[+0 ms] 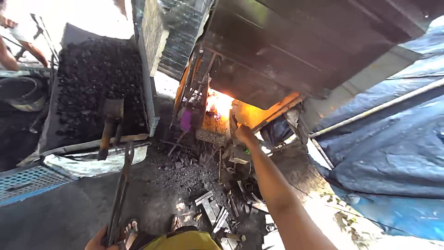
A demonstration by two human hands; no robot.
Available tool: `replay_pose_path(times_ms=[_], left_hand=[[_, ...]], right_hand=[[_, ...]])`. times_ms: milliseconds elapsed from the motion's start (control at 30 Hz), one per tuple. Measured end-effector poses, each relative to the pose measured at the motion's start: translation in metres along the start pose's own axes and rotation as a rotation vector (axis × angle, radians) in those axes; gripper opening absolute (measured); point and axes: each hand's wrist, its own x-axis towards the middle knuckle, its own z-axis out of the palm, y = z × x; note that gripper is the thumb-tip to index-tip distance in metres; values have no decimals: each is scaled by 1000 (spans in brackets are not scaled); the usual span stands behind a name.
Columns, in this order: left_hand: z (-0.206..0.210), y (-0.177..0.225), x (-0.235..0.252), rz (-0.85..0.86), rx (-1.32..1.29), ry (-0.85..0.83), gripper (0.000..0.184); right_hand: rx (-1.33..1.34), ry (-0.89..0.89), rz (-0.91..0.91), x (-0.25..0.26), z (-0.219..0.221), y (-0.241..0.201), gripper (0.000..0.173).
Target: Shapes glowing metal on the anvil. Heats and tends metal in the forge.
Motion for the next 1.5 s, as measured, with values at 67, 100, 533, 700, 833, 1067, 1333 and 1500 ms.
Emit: replay_pose_path(times_ms=[67,100,533,700,833,1067,1333,1500], left_hand=[[3,6,0,27,-22,-1,50],[5,7,2,33,-18,-7,51],[60,58,23,66,46,-163,54],[113,81,65,45,44,-303,55],[179,110,103,8,132,-379,50],[312,150,182,-39,134,-421,51],[411,180,247,-193,86,-397,45],[435,182,273,-235,56,-356,42]], right_hand=[[96,34,-1,-28,6,1,48],[156,54,3,-31,10,3,46],[932,51,87,-76,102,61,50],[1052,8,95,-108,110,80,50],[1155,-27,125,-127,107,93,51],[1129,-54,105,-118,110,113,50],[1109,-110,99,-125,104,142,52],[1195,-134,96,-154,102,160,52]])
